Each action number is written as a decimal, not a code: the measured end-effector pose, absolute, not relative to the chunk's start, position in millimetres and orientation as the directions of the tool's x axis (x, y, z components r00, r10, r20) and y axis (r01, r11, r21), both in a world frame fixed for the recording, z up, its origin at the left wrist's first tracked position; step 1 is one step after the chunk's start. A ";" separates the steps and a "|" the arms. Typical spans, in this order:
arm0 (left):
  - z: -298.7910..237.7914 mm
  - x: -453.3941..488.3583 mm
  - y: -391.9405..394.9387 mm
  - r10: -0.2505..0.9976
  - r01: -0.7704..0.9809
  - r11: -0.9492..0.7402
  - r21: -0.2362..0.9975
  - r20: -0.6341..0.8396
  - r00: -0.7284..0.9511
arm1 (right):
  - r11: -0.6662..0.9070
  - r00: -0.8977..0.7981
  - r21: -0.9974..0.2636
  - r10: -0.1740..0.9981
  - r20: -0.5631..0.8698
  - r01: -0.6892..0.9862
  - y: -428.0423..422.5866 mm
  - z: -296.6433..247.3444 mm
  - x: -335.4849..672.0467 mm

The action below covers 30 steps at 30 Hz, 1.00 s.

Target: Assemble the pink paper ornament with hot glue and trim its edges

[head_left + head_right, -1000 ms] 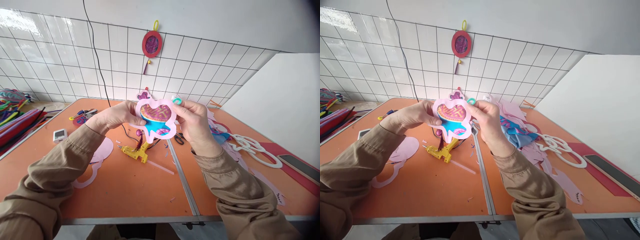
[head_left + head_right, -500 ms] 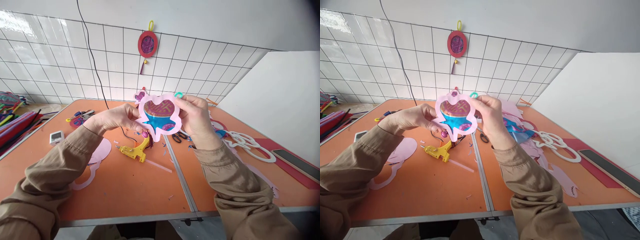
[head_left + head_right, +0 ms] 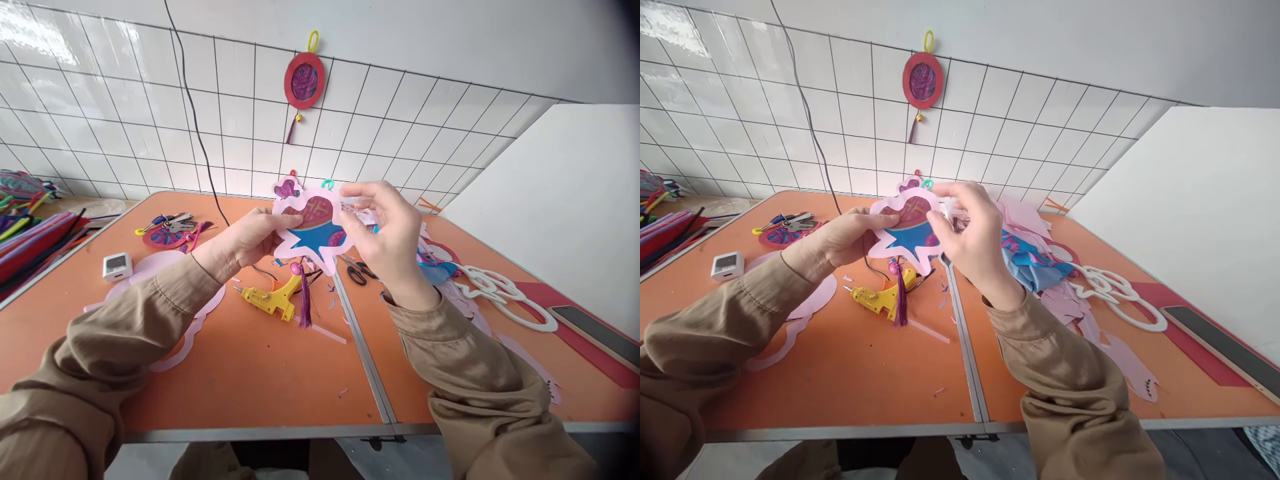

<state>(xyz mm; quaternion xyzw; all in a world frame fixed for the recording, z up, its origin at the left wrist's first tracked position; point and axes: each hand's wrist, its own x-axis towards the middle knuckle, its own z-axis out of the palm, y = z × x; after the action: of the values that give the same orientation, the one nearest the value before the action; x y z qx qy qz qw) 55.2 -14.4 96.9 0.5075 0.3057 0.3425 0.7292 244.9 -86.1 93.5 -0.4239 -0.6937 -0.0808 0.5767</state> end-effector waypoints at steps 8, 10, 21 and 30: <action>102.8 61.2 -26.1 0.838 -0.216 0.278 0.936 -0.126 0.531 | 0.649 -0.488 0.113 0.434 0.757 0.752 -94.8 82.6 228.8; 101.5 61.0 -24.6 0.843 -0.212 0.277 0.937 -0.131 0.523 | 0.651 -0.456 0.065 0.453 0.766 0.756 -91.6 81.2 230.4; 101.6 61.4 -25.6 0.841 -0.199 0.286 0.937 -0.146 0.521 | 0.653 -0.436 0.069 0.420 0.796 0.754 -87.0 80.0 233.0; 97.0 61.7 -22.0 0.815 -0.154 0.263 0.952 -0.134 0.563 | 0.640 -0.257 -0.201 0.549 0.796 0.742 -83.2 81.2 233.4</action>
<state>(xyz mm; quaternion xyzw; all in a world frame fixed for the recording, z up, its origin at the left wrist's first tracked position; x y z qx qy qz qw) 61.7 -22.0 97.0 0.5066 0.3264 0.3344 0.7245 233.4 -83.2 81.2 -0.4107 -0.7856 -0.1073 0.4502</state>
